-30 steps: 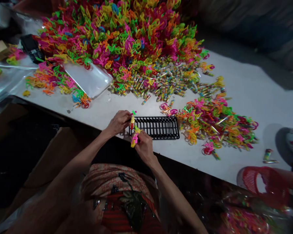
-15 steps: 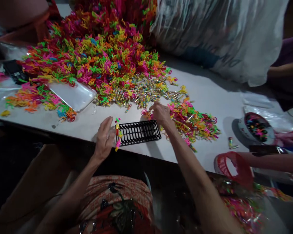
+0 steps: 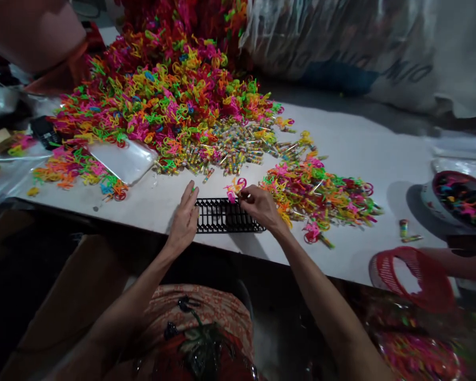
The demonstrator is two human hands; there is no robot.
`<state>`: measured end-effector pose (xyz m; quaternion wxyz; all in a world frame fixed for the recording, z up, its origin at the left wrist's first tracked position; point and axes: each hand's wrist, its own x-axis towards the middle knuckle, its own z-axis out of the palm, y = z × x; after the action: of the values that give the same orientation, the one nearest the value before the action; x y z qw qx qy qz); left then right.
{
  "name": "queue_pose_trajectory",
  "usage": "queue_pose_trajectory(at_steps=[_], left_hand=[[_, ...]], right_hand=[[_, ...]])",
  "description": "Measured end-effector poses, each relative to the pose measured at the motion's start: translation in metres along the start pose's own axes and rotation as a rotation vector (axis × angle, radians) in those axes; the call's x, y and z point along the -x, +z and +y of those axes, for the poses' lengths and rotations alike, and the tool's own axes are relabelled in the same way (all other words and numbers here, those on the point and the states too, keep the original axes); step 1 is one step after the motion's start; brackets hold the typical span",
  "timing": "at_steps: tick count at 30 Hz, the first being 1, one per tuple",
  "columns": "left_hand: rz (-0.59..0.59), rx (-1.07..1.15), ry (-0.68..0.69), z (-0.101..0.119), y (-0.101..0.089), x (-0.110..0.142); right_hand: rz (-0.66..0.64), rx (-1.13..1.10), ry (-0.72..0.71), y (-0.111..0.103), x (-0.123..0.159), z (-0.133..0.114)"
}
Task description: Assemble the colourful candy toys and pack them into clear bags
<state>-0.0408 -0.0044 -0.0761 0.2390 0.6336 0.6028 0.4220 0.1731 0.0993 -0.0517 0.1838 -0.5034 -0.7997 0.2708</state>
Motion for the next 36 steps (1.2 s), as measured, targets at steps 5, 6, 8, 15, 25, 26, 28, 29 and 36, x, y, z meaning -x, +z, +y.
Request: queue_pose_trajectory(at_steps=[5,6,8,15,25,26,28,29,36], left_hand=[[-0.032,0.203,-0.128,0.01,-0.008,-0.005],[-0.031,0.214,-0.136,0.01,-0.008,-0.007],[-0.03,0.217,-0.13,0.01,-0.01,-0.01],[-0.03,0.266,-0.137,0.007,-0.008,-0.014],[-0.046,0.293,-0.179,0.006,-0.006,-0.012],[-0.029,0.295,-0.176,0.005,-0.006,-0.011],[0.033,0.288,-0.155,0.005,-0.008,-0.01],[0.079,0.27,-0.133,0.007,-0.01,-0.01],[0.094,0.146,0.158,0.045,-0.036,-0.042]], right_hand=[[0.046,-0.353,0.092,0.041,0.017,-0.015],[0.043,-0.401,0.111,0.047,0.016,-0.018],[0.048,-0.49,0.133,0.059,0.011,-0.024],[0.048,-0.745,0.141,0.084,-0.015,-0.038],[0.339,-0.755,0.241,0.065,0.002,-0.031],[0.391,-0.758,0.269,0.066,0.003,-0.032],[0.453,-0.749,0.286,0.067,0.005,-0.036],[0.461,-0.731,0.268,0.068,0.006,-0.04],[0.477,-0.566,-0.041,0.046,0.014,-0.077]])
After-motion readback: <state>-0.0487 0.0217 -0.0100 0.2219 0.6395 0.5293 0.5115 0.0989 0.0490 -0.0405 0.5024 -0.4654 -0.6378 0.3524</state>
